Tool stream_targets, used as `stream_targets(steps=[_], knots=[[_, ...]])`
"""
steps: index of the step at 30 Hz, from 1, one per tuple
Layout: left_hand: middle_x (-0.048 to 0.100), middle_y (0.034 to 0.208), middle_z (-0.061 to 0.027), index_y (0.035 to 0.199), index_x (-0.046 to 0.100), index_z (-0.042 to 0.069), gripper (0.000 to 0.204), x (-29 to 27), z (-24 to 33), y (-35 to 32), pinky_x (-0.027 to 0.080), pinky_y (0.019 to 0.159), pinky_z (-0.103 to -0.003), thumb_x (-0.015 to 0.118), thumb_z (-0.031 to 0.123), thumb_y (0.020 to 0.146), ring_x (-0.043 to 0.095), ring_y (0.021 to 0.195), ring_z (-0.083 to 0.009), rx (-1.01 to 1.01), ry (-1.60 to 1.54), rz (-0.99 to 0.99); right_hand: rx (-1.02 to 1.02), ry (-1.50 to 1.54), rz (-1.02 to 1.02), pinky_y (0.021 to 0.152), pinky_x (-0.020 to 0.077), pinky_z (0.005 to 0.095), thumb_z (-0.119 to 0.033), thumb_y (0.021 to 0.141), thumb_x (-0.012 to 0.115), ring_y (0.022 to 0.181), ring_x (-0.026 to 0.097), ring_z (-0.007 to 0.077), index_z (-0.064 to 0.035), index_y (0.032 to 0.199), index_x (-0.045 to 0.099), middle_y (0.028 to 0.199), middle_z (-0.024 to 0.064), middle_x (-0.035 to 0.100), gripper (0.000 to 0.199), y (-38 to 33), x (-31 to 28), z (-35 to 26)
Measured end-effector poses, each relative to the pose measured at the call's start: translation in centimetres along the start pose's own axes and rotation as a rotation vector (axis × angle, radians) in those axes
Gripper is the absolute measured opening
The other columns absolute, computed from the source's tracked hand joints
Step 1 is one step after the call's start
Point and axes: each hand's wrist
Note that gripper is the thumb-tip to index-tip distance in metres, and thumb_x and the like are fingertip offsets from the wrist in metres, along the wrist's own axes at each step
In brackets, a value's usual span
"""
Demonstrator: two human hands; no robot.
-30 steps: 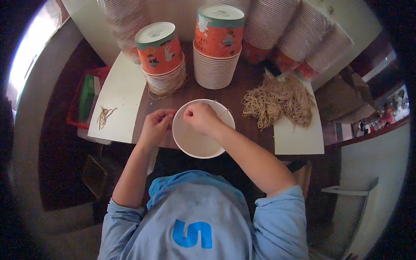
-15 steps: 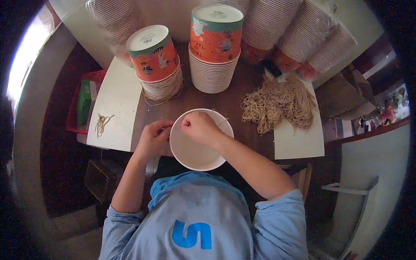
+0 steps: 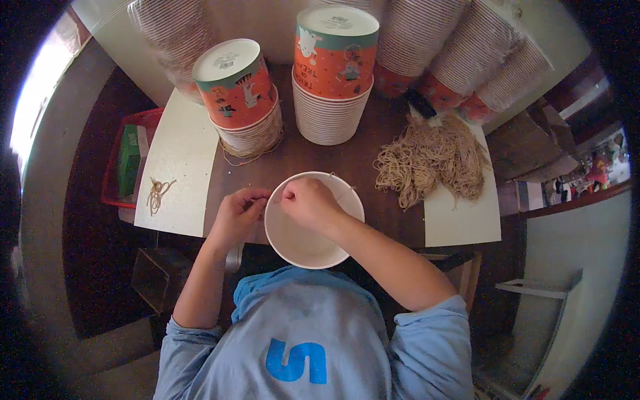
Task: Threading and knotting elastic strings onto printed paper bowls at a workbench.
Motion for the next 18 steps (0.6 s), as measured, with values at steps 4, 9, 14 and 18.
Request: stream_targets(steps=[4,9,14,18], knots=[[0.065,0.085,-0.0052,0.103,0.062,-0.003,0.018,0.0,0.2,0.0,0.049,0.067,-0.023,0.054,0.005,0.089,0.059,0.076,-0.0091,-0.004,0.014,-0.001,-0.02,-0.006,0.016,0.065,0.0493,0.0394,-0.016,0.074,0.061,0.072,0.064,0.0289,-0.0037,0.076,0.065,0.076,0.0146,0.065,0.013,0.0,0.0,-0.2],[0.065,0.086,-0.0053,0.105,0.061,-0.003,0.019,-0.2,-0.1,0.0,0.049,0.068,-0.023,0.054,0.004,0.089,0.059,0.077,-0.0091,-0.029,0.024,-0.013,-0.031,-0.004,0.02,0.064,0.0492,0.0388,-0.016,0.074,0.062,0.07,0.063,0.0282,-0.0035,0.077,0.065,0.074,0.0141,0.064,0.013,0.1,0.4,-0.2],[0.065,0.091,-0.0062,0.109,0.06,-0.004,0.024,-0.1,1.0,-0.5,0.049,0.072,-0.024,0.053,0.001,0.087,0.059,0.08,-0.0095,-0.035,0.059,-0.08,0.034,0.091,0.035,0.061,0.0489,0.0378,-0.016,0.074,0.062,0.067,0.063,0.0259,-0.0039,0.075,0.065,0.072,0.0134,0.065,0.013,-0.3,0.3,-0.5],[0.065,0.093,-0.0062,0.11,0.06,-0.004,0.025,0.1,1.1,-0.7,0.049,0.073,-0.023,0.054,0.001,0.086,0.059,0.081,-0.0093,-0.052,0.105,-0.101,0.052,0.094,0.007,0.061,0.0489,0.037,-0.016,0.074,0.063,0.066,0.063,0.0247,-0.0039,0.074,0.065,0.072,0.0132,0.065,0.013,-0.3,0.4,-0.5]])
Point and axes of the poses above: each hand's wrist, its own y-axis towards the middle knuckle, its own x-axis out of the palm, z = x × y
